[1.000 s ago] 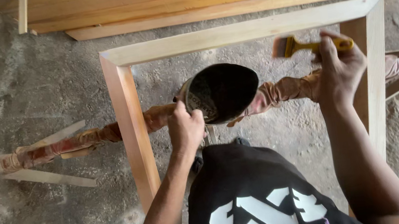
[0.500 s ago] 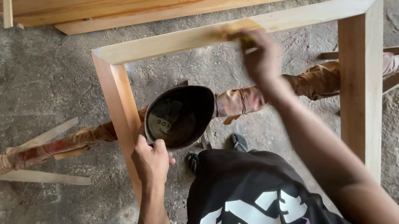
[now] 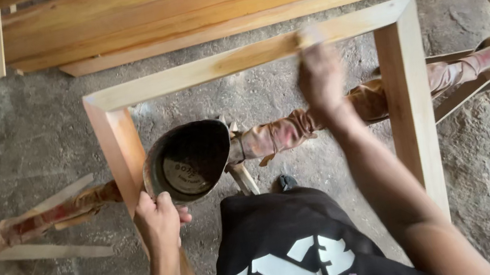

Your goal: The person sands a wooden frame with sandpaper, then picks up a paint can and brush and applies a coat of paint to the frame. The person repeatedly dips the brush into the can and paints different sections of the frame.

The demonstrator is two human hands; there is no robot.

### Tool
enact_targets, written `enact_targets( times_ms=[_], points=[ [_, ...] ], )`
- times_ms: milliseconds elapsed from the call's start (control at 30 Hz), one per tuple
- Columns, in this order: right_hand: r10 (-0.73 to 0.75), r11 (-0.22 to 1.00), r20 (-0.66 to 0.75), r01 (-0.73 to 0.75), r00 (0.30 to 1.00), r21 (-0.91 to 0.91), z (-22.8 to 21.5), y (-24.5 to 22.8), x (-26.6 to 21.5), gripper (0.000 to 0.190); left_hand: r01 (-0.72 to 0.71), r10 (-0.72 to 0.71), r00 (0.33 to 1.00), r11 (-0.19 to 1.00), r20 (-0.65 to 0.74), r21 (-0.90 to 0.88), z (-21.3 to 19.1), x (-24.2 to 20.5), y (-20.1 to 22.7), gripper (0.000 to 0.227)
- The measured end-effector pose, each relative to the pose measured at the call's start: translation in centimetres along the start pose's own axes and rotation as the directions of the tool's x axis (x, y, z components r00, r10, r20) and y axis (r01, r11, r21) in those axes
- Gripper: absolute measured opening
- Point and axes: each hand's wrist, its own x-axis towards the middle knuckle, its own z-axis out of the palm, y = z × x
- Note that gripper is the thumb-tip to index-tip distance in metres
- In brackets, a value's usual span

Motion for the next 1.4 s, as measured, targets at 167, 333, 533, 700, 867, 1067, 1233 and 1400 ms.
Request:
enact_targets(
  times_ms=[167, 333, 533, 700, 867, 1067, 1233, 1400],
  points=[
    [0.229, 0.885, 0.119, -0.257, 0.966, 0.388, -0.8, 3.0, -1.7, 0.015, 0.004, -0.004, 1.000, 0.999, -0.007, -0.037, 1.0, -1.1, 2.4, 0.024],
    [0.600, 0.775, 0.082, -0.603, 0.796, 0.187, -5.6, 18.6, -2.6, 0.013, -0.007, 0.006, 1.000, 0.998, -0.005, -0.067, 1.2, -2.5, 3.7, 0.024],
    [0.274, 0.962, -0.110, -0.274, 0.955, 0.022, -5.4, 15.5, -0.6, 0.014, -0.010, 0.011, 0.999, 0.999, -0.040, 0.030, 2.1, -3.8, 4.9, 0.029],
    [0.102, 0.975, -0.065, -0.112, 0.993, -0.191, -3.5, 11.6, -0.1, 0.015, -0.056, 0.058, 0.996, 0.998, -0.074, 0.027, 2.5, -3.9, 6.4, 0.023],
    [0.301, 0.938, 0.032, -0.290, 0.953, -0.189, -6.9, 13.2, 0.8, 0.017, -0.152, 0.149, 0.982, 0.988, -0.114, -0.019, 2.5, -5.2, 6.7, 0.021],
    [0.191, 0.836, 0.479, -0.398, 0.857, 0.379, -17.1, 3.8, 7.0, 0.014, -0.280, 0.309, 0.939, 0.942, -0.150, 0.185, 3.3, -6.1, 7.1, 0.049],
    [-0.340, 0.443, 0.471, -0.303, 0.814, 0.844, -18.1, -2.8, 8.9, 0.014, -0.304, 0.469, 0.877, 0.709, -0.103, 0.636, 5.3, -7.4, 7.4, 0.055],
    [-0.696, 0.436, 0.260, 0.107, 0.669, 0.894, -9.7, -10.3, 5.0, 0.026, -0.379, 0.618, 0.778, 0.605, -0.113, 0.700, 7.0, -7.5, 7.0, 0.055]
  ],
)
